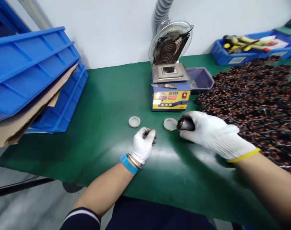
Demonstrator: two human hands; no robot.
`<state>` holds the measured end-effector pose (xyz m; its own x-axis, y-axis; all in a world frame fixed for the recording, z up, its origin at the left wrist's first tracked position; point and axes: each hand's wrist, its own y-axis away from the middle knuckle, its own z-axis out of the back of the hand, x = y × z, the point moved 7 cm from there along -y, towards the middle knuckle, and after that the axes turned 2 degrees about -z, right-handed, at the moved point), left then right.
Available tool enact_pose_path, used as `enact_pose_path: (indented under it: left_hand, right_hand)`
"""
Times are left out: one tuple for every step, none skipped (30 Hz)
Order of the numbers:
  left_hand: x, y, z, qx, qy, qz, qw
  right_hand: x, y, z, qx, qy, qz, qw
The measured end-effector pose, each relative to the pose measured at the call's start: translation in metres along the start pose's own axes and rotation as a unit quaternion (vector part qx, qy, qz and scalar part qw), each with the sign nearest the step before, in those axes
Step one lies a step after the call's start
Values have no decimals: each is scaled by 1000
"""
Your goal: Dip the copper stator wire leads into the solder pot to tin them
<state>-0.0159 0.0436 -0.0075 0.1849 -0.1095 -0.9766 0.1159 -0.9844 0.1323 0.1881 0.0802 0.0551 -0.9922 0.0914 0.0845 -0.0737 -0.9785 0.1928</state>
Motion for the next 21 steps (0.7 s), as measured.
enact_pose_path:
  left_hand:
    - [0,-1,0,2,3,2,1000]
    - [1,-1,1,5,4,4,1000]
    - [1,-2,0,8,6,6,1000]
    - [2,-2,0,10,9,9,1000]
    - [3,-1,0,13,12,11,1000]
    - [3,-1,0,15,15,13,1000]
    - [4,-1,0,16,18,14,1000]
    - [4,-1,-1,17,21,15,1000]
    - [5,-1,-1,18,24,16,999]
    - [5,-2,-1,18,26,16,999]
    - [6,-2,0,17,29,17,999]
    - [6,-2,0,16,32,17,999]
    - [7,-2,0,16,36,18,999]
    - [7,-3,0,16,40,19,999]
    - [7,-3,0,16,43,20,999]
    - [7,-3,0,17,45,22,999]
    - [7,-3,-1,18,47,23,998]
    - [7,-3,-1,19,48,24,998]
    - [7,-3,-1,20,46,25,998]
    - [7,-3,-1,20,43,24,999]
    - [7,-3,0,19,39,22,999]
  right_hand:
    - [2,-4,-2,13,11,1,1000]
    - [3,-7,-3,23,22,-3,999]
    - [3,-10,-3,30,32,-11,999]
    - [4,-11,-3,37,39,-19,998]
    - [4,-12,-4,46,41,-24,998]
    - [5,-12,-4,53,40,-29,997]
    - [5,-13,-4,56,36,-32,997]
    - [7,-13,-3,58,29,-28,998]
    - [8,-13,-3,56,22,-23,998]
    - [8,-13,-2,53,19,-19,998]
    - [8,-13,-2,49,20,-18,998]
    - [7,-13,-2,48,23,-18,998]
    - [6,-13,-2,46,21,-19,999]
    - [4,-12,-2,39,16,-20,999]
    - [4,-12,0,21,8,-15,1000]
    - [4,-11,4,-10,2,-3,1000]
    - [5,-10,9,-50,5,18,999]
    - [8,-7,15,-95,22,49,994]
    - [13,-4,21,-138,54,87,985]
    - [19,-1,24,-169,97,125,973]
    - [25,2,24,-181,141,159,960]
